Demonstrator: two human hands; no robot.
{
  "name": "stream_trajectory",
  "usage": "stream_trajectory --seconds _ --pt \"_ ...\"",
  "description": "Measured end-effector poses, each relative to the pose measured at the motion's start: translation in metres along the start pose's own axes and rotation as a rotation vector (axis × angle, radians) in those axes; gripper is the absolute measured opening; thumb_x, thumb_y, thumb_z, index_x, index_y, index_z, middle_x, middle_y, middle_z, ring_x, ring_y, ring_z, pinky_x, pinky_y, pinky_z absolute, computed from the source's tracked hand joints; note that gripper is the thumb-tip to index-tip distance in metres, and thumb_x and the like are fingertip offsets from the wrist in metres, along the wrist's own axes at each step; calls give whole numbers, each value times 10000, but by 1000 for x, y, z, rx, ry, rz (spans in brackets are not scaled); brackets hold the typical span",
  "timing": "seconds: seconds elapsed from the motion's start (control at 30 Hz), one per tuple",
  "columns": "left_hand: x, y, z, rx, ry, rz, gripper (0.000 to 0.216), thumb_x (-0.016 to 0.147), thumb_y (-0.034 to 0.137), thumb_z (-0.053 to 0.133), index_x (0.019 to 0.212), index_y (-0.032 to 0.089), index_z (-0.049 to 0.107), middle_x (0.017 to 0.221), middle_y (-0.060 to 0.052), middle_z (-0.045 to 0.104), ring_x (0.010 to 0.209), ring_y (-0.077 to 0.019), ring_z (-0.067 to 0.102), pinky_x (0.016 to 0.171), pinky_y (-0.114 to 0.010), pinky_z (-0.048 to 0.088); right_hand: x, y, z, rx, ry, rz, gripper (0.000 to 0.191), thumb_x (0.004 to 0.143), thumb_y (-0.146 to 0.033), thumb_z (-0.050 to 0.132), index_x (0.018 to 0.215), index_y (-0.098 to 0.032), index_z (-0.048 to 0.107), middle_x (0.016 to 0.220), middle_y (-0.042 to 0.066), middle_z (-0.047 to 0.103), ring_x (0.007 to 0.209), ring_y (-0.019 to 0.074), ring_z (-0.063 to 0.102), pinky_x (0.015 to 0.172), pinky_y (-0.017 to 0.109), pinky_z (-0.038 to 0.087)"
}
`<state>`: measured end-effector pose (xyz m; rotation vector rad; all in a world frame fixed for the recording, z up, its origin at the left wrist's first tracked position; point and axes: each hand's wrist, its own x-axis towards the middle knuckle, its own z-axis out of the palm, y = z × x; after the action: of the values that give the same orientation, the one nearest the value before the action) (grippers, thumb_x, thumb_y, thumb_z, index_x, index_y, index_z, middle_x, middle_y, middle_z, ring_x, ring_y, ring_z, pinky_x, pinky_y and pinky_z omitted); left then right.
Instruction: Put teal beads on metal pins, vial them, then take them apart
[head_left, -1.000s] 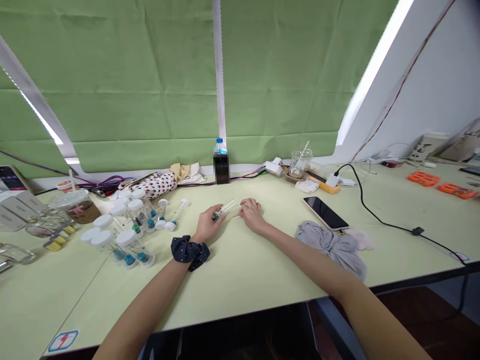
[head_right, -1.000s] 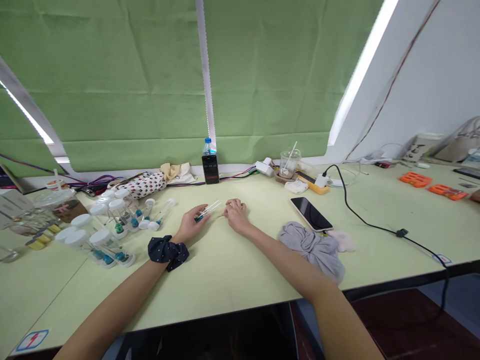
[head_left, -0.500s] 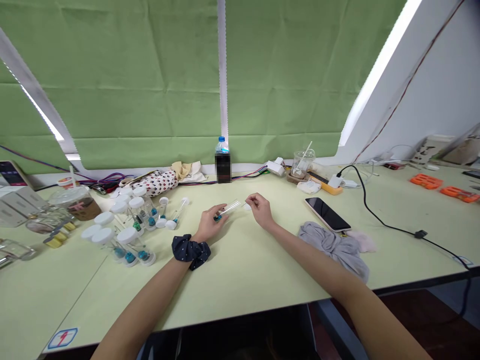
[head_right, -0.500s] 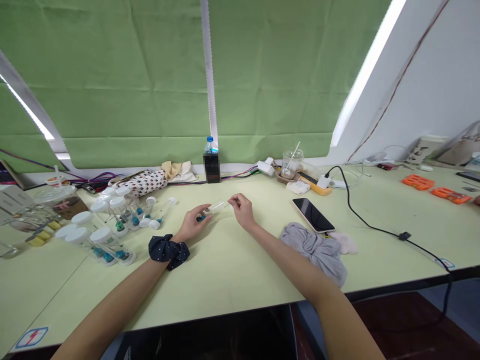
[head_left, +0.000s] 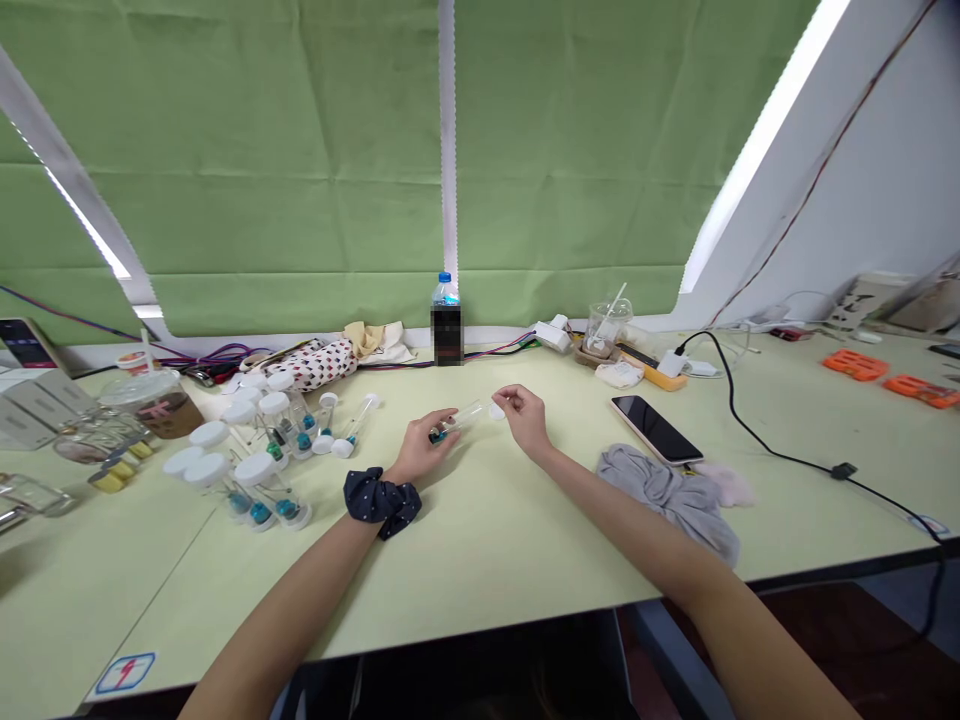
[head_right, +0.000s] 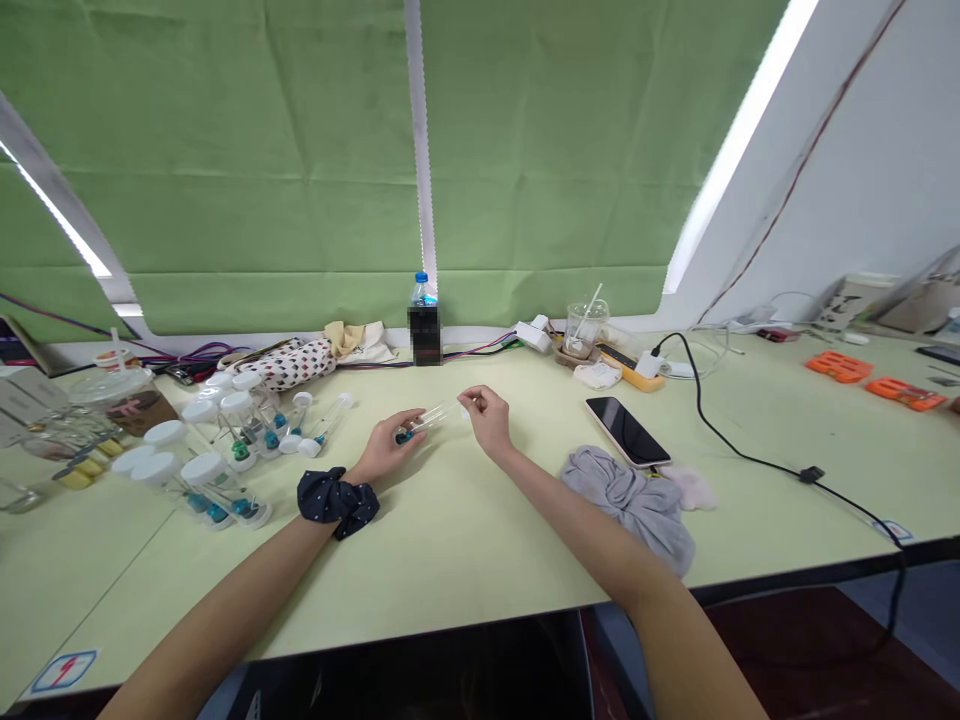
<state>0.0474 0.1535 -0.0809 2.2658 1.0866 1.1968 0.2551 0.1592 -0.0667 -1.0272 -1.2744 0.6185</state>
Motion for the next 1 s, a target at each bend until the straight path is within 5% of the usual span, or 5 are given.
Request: stream_trajectory --seconds 0.33,0.47,0.7,0.8,1.0 --pt "0 2 1 -175 -58 -57 439 824 414 544 1195 184 495 1033 -94 631 899 -183 612 755 -304 499 -3 -11 6 130 -218 -41 330 817 -488 521 778 -190 657 896 63 611 481 82 446 472 274 382" --pt "3 -4 2 -319 2 -148 446 857 442 477 1227 204 408 1098 -117 594 891 -176 621 666 -276 497 0 0 -1 -206 -144 -113 327 884 -433 422 955 -211 651 1039 80 551 598 119 515 587 306 451" --pt "6 -6 3 -469 -7 -131 412 897 419 410 1250 216 350 1096 -106 570 801 -125 608 729 -290 488 5 31 -14 -878 -409 -115 355 800 -229 575 1154 -250 593 1175 117 484 1079 273 470 878 393 407" --pt "5 -5 3 -367 4 -164 432 885 431 427 1253 207 395 1000 -78 596 746 -119 580 667 -259 478 8 37 -13 -771 -457 -80 252 793 -134 528 1010 -218 626 1005 85 546 957 210 532 846 343 423" --pt "3 -3 1 -149 11 -151 442 831 436 515 1211 211 507 958 -40 616 724 -121 548 675 -249 463 16 27 -10 -80 -182 98 335 736 -369 616 999 -235 459 910 -1 519 746 142 603 683 299 488"
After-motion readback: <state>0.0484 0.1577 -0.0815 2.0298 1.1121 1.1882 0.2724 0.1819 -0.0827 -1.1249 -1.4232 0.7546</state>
